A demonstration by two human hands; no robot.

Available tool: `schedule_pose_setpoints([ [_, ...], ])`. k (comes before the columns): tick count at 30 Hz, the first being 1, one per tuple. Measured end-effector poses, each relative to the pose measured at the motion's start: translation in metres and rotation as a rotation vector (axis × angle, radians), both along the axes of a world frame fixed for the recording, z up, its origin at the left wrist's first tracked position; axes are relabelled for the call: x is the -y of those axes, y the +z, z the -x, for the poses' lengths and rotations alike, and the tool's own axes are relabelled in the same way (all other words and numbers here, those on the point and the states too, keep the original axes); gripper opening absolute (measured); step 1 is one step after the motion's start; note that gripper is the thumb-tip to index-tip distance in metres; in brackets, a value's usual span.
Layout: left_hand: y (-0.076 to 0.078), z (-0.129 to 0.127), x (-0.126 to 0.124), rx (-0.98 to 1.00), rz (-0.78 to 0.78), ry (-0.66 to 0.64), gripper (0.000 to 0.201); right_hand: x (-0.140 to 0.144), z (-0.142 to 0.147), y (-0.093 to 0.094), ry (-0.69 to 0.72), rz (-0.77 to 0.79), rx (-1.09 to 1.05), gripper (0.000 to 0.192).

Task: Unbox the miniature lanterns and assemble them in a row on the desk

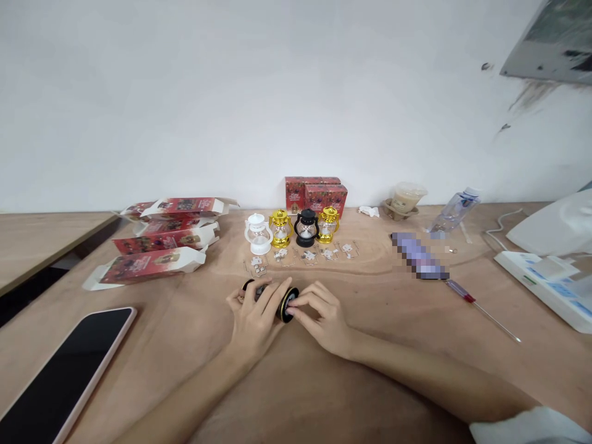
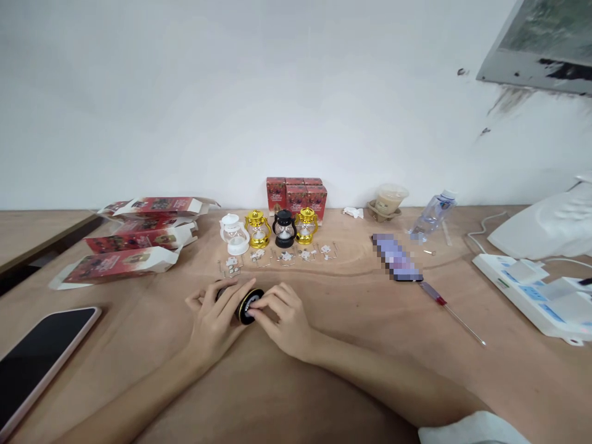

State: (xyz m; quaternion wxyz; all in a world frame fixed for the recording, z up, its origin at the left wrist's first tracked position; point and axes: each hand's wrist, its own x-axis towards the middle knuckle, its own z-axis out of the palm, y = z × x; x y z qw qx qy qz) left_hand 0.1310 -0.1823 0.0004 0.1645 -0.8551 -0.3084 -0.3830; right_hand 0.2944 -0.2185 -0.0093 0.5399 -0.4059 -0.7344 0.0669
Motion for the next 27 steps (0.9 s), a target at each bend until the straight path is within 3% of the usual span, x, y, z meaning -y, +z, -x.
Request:
schedule_pose_setpoints([
  [13, 0.0019, 0.0, 0.0019, -0.018, -0.049, -0.002, 0.034, -0.0021, -0.0011, 0.0031, 0.065, 0.076, -0.041, 0.013],
  [21, -0.0003, 0.0005, 0.002, -0.022, -0.055, 0.009, 0.042, -0.0023, -0.0019, 0.0015, 0.085, 0.112, 0.011, 0.013],
  [27, 0.0014, 0.0001, 0.0019, -0.019, -0.068, -0.001, 0.036, -0.0016, -0.0022, -0.001, 0.058, 0.136, 0.1, 0.014],
])
